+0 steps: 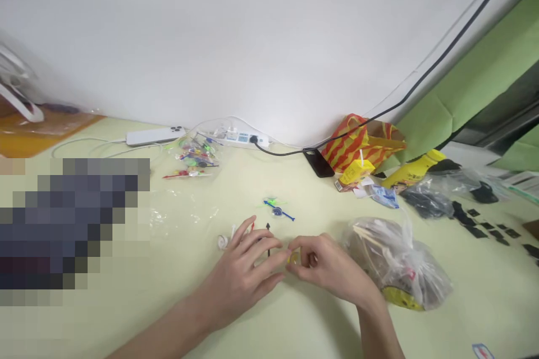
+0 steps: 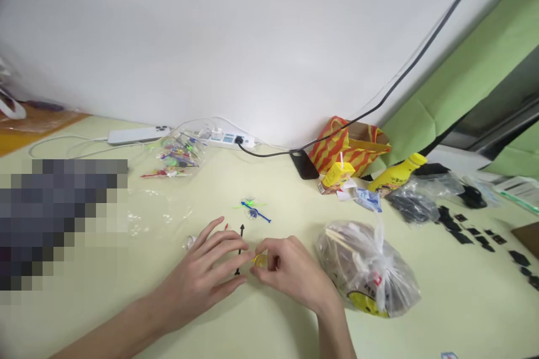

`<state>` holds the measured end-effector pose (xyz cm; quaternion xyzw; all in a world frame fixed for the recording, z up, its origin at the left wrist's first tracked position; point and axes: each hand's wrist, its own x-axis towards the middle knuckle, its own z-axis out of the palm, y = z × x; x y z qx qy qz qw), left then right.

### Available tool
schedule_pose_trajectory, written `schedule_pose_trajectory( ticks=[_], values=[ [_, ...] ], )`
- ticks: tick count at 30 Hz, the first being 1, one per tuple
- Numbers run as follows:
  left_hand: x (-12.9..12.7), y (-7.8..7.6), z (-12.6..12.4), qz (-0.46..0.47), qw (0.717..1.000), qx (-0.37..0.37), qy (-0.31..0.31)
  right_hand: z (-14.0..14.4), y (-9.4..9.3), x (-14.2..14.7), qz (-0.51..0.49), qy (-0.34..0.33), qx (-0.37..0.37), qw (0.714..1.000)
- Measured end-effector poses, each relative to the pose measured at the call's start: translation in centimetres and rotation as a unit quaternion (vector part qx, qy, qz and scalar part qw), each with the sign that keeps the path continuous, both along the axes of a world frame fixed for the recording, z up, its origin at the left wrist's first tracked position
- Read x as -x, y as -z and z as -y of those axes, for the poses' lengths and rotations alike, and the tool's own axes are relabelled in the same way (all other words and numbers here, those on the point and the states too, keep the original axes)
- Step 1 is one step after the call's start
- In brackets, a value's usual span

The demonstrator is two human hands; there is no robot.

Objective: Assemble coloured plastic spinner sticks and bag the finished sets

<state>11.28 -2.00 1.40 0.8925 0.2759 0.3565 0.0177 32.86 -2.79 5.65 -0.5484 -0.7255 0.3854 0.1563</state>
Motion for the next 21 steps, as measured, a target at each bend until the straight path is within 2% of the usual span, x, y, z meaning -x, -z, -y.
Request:
schedule_pose_trajectory(
  ticks=[6,14,19,21],
  values=[
    [-0.3,0.7,0.5,-0.032,0.999,-0.021,0.014,0.7,0.7,1.0,-0.059,-0.041,0.077,0.994],
    [-0.4,0.7,0.8,-0.024,0.999,-0.042,0.019,0.7,1.2,1.1,-0.147,-0.044,0.188,0.970],
    [-0.2,0.4,0.8,-0.006,0.999,-0.041,0.014,0.4,0.4,0.6,-0.175,-0.060,0.218,0.958],
    [0.0,0.3,0.6,0.018,0.999,-0.039,0.006,0.1,0.3,0.2,-0.189,-0.044,0.202,0.960]
  ],
)
